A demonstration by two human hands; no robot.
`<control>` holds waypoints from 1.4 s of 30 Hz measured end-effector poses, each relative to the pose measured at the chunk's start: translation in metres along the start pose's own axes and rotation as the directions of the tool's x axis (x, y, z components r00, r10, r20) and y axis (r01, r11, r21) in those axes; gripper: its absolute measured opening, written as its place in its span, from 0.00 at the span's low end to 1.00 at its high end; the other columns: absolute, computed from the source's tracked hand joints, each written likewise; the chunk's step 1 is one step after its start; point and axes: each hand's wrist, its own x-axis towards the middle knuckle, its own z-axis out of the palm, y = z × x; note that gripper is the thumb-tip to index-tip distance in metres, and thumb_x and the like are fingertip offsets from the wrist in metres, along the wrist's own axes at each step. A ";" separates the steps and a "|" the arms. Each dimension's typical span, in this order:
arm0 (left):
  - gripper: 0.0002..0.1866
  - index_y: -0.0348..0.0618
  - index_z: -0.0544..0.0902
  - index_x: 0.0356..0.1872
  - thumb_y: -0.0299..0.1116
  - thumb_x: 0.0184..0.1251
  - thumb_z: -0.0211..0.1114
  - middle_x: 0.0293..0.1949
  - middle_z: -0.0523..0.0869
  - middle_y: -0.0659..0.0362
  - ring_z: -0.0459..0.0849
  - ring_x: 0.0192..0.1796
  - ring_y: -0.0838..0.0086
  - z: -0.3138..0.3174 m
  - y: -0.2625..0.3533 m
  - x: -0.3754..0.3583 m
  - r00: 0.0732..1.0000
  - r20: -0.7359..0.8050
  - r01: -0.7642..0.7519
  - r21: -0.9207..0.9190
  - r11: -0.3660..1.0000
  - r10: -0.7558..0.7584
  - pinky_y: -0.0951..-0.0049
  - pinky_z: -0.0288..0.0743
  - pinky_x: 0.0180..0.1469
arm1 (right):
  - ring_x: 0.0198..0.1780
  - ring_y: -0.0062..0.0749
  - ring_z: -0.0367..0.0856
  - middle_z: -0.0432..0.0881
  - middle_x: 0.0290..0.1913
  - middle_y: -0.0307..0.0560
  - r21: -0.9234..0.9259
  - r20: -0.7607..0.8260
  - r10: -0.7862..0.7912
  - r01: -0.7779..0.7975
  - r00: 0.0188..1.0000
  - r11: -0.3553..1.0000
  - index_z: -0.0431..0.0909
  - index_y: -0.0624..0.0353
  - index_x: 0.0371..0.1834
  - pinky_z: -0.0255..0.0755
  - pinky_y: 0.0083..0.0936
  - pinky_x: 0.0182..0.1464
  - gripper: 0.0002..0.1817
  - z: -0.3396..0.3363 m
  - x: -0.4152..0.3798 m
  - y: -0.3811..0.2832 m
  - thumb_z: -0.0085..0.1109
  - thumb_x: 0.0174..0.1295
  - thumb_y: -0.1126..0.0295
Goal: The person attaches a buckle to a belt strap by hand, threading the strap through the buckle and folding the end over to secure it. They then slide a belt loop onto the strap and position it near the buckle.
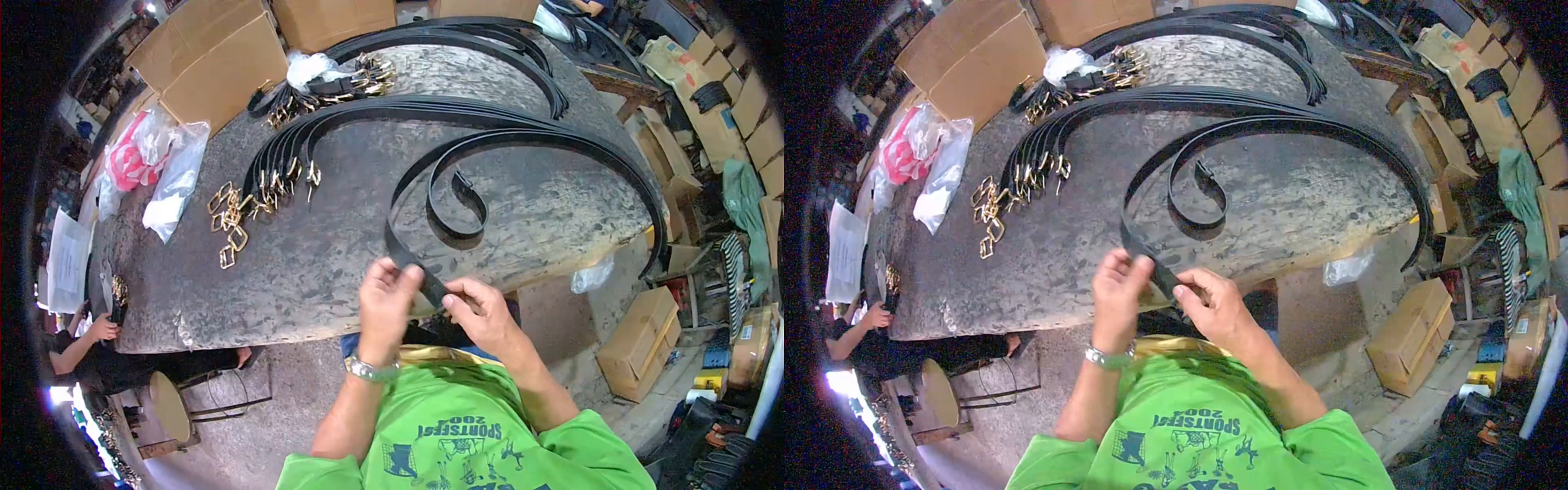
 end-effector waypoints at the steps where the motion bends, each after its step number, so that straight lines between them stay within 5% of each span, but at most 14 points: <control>1: 0.08 0.40 0.79 0.46 0.29 0.71 0.67 0.40 0.85 0.64 0.81 0.39 0.84 -0.006 0.006 0.009 1.000 -0.016 -0.017 0.019 1.000 0.018 0.81 0.76 0.42 | 0.32 0.16 0.76 0.83 0.37 0.37 0.098 0.053 0.042 -0.047 0.998 0.994 0.81 0.66 0.49 0.71 0.18 0.36 0.11 0.002 -0.002 0.000 0.60 0.70 0.71; 4: 0.09 0.38 0.79 0.45 0.33 0.74 0.65 0.39 0.86 0.62 0.83 0.39 0.82 -0.012 0.023 0.014 1.000 -0.018 0.013 0.040 0.999 -0.012 0.80 0.79 0.42 | 0.33 0.17 0.77 0.84 0.37 0.38 0.225 0.106 0.083 -0.105 0.991 0.969 0.81 0.65 0.51 0.73 0.18 0.36 0.11 0.004 0.001 0.001 0.60 0.69 0.71; 6: 0.12 0.36 0.80 0.45 0.37 0.74 0.65 0.40 0.86 0.61 0.84 0.39 0.81 -0.014 0.029 0.010 0.932 0.206 0.273 0.137 0.952 -0.297 0.78 0.81 0.41 | 0.34 0.17 0.79 0.85 0.37 0.39 0.239 0.117 0.099 -0.125 0.988 0.963 0.81 0.65 0.52 0.74 0.18 0.37 0.12 0.002 0.005 0.006 0.60 0.70 0.71; 9: 0.16 0.35 0.81 0.44 0.40 0.73 0.66 0.37 0.87 0.61 0.86 0.35 0.79 -0.021 0.022 0.017 0.958 0.163 0.203 0.199 0.959 -0.237 0.77 0.82 0.38 | 0.38 0.21 0.83 0.85 0.40 0.41 0.216 0.124 0.106 -0.131 0.987 0.967 0.81 0.65 0.53 0.78 0.20 0.39 0.12 0.002 0.008 0.006 0.61 0.69 0.73; 11: 0.17 0.35 0.80 0.41 0.43 0.73 0.66 0.31 0.87 0.61 0.86 0.31 0.79 -0.027 0.016 0.028 0.977 0.113 0.135 0.333 0.933 -0.182 0.76 0.83 0.34 | 0.35 0.25 0.82 0.85 0.39 0.43 -0.128 -0.002 -0.102 0.101 0.995 0.987 0.81 0.61 0.53 0.76 0.23 0.38 0.15 0.005 0.008 -0.004 0.65 0.64 0.73; 12: 0.17 0.35 0.80 0.41 0.43 0.73 0.66 0.31 0.87 0.61 0.86 0.31 0.79 -0.028 0.015 0.034 0.976 0.112 0.141 0.331 0.933 -0.187 0.76 0.83 0.34 | 0.35 0.25 0.82 0.85 0.39 0.43 -0.129 -0.002 -0.097 0.096 0.995 0.987 0.81 0.61 0.53 0.76 0.23 0.38 0.15 0.003 0.010 -0.004 0.65 0.64 0.73; 14: 0.17 0.36 0.79 0.38 0.43 0.73 0.66 0.29 0.86 0.60 0.85 0.28 0.79 -0.029 0.015 0.042 0.976 0.084 0.155 0.397 0.905 -0.203 0.78 0.81 0.30 | 0.37 0.38 0.84 0.84 0.42 0.48 -0.472 -0.020 -0.449 0.388 0.893 0.792 0.82 0.58 0.54 0.77 0.30 0.39 0.19 -0.001 0.014 -0.004 0.70 0.57 0.74; 15: 0.17 0.37 0.79 0.36 0.44 0.73 0.66 0.27 0.86 0.60 0.84 0.25 0.80 -0.026 0.014 0.043 0.978 0.054 0.169 0.373 0.912 -0.204 0.79 0.79 0.26 | 0.42 0.48 0.83 0.84 0.44 0.50 -0.485 -0.017 -0.449 0.386 0.893 0.785 0.83 0.56 0.53 0.77 0.37 0.44 0.22 -0.002 0.015 -0.004 0.71 0.53 0.74; 21: 0.18 0.38 0.80 0.35 0.45 0.73 0.65 0.23 0.84 0.62 0.82 0.23 0.83 -0.033 0.008 0.046 0.976 0.061 0.164 0.412 0.896 -0.207 0.81 0.77 0.25 | 0.49 0.46 0.79 0.81 0.45 0.47 -0.606 0.160 -0.536 0.511 0.829 0.610 0.83 0.54 0.48 0.72 0.41 0.48 0.18 0.007 0.027 -0.010 0.70 0.51 0.73; 27: 0.19 0.37 0.81 0.29 0.43 0.72 0.67 0.19 0.82 0.64 0.79 0.20 0.83 -0.024 0.013 0.043 0.986 0.019 0.140 0.466 0.874 -0.168 0.78 0.72 0.22 | 0.44 0.46 0.76 0.76 0.39 0.46 -0.654 0.306 -0.587 0.614 0.749 0.442 0.79 0.54 0.37 0.67 0.40 0.44 0.10 0.015 0.038 -0.004 0.63 0.51 0.78; 34: 0.19 0.35 0.80 0.26 0.41 0.72 0.66 0.17 0.80 0.63 0.76 0.19 0.83 -0.017 0.019 0.042 0.990 0.003 0.117 0.539 0.834 -0.141 0.75 0.68 0.21 | 0.42 0.46 0.75 0.75 0.37 0.46 -0.647 0.292 -0.535 0.576 0.793 0.500 0.75 0.56 0.43 0.65 0.41 0.41 0.14 0.016 0.037 0.000 0.61 0.52 0.79; 42: 0.19 0.33 0.80 0.26 0.41 0.71 0.66 0.17 0.80 0.62 0.76 0.19 0.82 -0.017 0.018 0.043 0.989 0.019 0.105 0.587 0.803 -0.143 0.74 0.68 0.21 | 0.40 0.47 0.74 0.74 0.34 0.46 -0.633 0.298 -0.521 0.575 0.800 0.519 0.73 0.57 0.36 0.64 0.41 0.41 0.11 0.015 0.038 0.004 0.63 0.52 0.78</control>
